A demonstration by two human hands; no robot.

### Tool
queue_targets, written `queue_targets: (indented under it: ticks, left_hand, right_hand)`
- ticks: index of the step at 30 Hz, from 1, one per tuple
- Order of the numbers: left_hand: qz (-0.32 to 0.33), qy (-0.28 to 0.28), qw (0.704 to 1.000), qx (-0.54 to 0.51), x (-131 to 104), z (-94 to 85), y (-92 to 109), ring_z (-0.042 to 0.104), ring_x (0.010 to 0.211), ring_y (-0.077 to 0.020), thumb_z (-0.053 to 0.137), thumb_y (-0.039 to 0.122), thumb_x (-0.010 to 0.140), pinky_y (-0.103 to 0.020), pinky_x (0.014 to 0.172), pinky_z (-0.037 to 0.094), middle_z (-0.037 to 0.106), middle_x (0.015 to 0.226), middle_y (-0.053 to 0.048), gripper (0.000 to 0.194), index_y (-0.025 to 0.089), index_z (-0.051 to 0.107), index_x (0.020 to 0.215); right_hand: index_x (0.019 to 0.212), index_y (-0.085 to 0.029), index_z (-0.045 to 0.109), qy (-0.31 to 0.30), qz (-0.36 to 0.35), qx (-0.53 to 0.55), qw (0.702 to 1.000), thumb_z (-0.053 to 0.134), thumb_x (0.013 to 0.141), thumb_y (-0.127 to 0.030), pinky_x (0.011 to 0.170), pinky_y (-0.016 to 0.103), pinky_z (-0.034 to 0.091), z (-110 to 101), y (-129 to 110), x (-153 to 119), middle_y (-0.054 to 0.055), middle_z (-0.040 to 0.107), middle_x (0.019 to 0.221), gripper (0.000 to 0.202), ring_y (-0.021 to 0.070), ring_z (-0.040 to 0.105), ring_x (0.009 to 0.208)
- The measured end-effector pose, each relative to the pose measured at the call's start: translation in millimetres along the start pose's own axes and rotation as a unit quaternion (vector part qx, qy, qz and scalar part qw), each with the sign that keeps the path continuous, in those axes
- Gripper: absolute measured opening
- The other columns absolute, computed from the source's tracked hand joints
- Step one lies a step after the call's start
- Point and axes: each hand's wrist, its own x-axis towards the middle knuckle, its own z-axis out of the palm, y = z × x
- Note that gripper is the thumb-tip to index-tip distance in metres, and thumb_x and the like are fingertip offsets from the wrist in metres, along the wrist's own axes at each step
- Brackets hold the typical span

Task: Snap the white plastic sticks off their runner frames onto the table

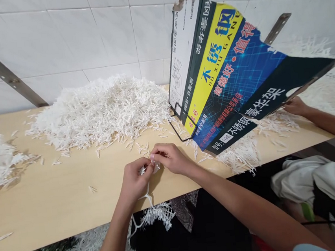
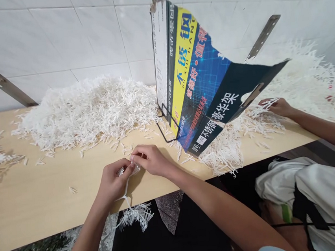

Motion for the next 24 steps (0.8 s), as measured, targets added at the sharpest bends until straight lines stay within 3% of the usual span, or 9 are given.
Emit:
queue_targets:
  ticks: [4,6,11,14,15,16,20,21,24]
  left_hand:
    - [0.017,-0.018,0.999,0.046,-1.2,0.8,0.5,0.055,0.065,-0.0146,0.059,0.036,0.091,-0.026,0.067,0.036,0.064,0.067,0.002,0.031,0.019,0.064,0.065]
    - [0.008,0.004,0.999,0.042,-1.2,1.4,0.3,0.055,0.067,-0.0152,0.059,0.038,0.091,-0.027,0.068,0.037,0.065,0.068,0.001,0.030,0.020,0.065,0.068]
    - [-0.021,0.063,0.998,-0.003,0.4,1.5,-0.3,0.056,0.071,-0.0168,0.060,0.045,0.092,-0.027,0.070,0.039,0.064,0.068,0.001,0.033,0.020,0.065,0.071]
    - [-0.032,0.075,0.996,-0.019,0.3,1.0,0.4,0.057,0.072,-0.0170,0.060,0.044,0.091,-0.026,0.071,0.040,0.065,0.070,0.001,0.031,0.020,0.064,0.072]
    - [-0.033,0.075,0.996,-0.022,0.1,1.0,0.7,0.057,0.073,-0.0169,0.060,0.043,0.091,-0.026,0.071,0.040,0.065,0.070,0.001,0.031,0.019,0.064,0.071]
    - [-0.033,0.072,0.997,-0.023,-0.1,1.0,0.8,0.057,0.072,-0.0167,0.061,0.042,0.091,-0.026,0.071,0.040,0.065,0.070,0.002,0.030,0.019,0.064,0.071]
    - [-0.022,0.052,0.998,-0.011,-0.8,1.5,-0.5,0.056,0.070,-0.0158,0.060,0.043,0.094,-0.026,0.069,0.038,0.064,0.068,0.003,0.032,0.020,0.065,0.073]
    - [-0.020,0.046,0.999,-0.005,-0.9,1.8,-1.2,0.056,0.070,-0.0157,0.059,0.044,0.094,-0.026,0.069,0.037,0.064,0.068,0.002,0.033,0.020,0.066,0.073]
    - [-0.011,0.019,1.000,0.014,-0.8,2.6,-2.8,0.057,0.070,-0.0164,0.057,0.047,0.096,-0.026,0.068,0.037,0.068,0.071,0.001,0.035,0.020,0.070,0.076]
  right_hand:
    - [0.080,-0.021,0.055,0.155,0.039,0.191,0.968,0.063,0.091,-0.048,0.053,0.023,0.037,-1.6,17.3,9.0,-0.003,0.051,0.071,0.030,0.0111,0.044,0.058]
    - [0.079,-0.021,0.054,0.166,0.052,0.228,0.958,0.064,0.090,-0.053,0.050,0.023,0.033,-2.9,19.2,10.3,-0.003,0.049,0.070,0.036,0.0103,0.041,0.055]
    - [0.067,-0.016,0.063,-0.086,0.044,0.131,0.987,0.066,0.091,-0.049,0.050,0.023,0.033,-19.9,1.3,-1.6,0.000,0.054,0.062,0.041,0.0105,0.044,0.054]
    - [0.080,-0.014,0.074,-0.289,0.048,0.174,0.940,0.073,0.084,-0.052,0.055,0.025,0.045,-32.8,-4.0,-8.1,0.006,0.070,0.077,0.038,0.0154,0.060,0.063]
    - [0.085,-0.014,0.075,-0.311,0.051,0.196,0.928,0.072,0.085,-0.056,0.056,0.026,0.048,-34.6,-3.1,-8.8,0.008,0.072,0.080,0.042,0.0172,0.063,0.065]
    - [0.088,-0.014,0.076,-0.286,0.052,0.209,0.934,0.069,0.087,-0.059,0.057,0.027,0.049,-34.8,-1.4,-8.7,0.008,0.073,0.080,0.046,0.0178,0.064,0.065]
    - [0.103,-0.017,0.076,0.002,-0.001,0.079,0.997,0.070,0.093,-0.048,0.062,0.025,0.047,-24.6,5.5,-3.9,0.008,0.073,0.096,0.033,0.0167,0.065,0.078]
    - [0.110,-0.019,0.076,0.018,-0.025,0.032,0.999,0.074,0.091,-0.043,0.067,0.026,0.048,-21.6,5.8,-2.7,0.008,0.072,0.105,0.031,0.0176,0.065,0.087]
    - [0.114,-0.022,0.076,-0.045,-0.066,-0.040,0.996,0.079,0.089,-0.037,0.071,0.027,0.047,-15.4,4.2,-1.3,0.006,0.072,0.107,0.029,0.0183,0.064,0.092]
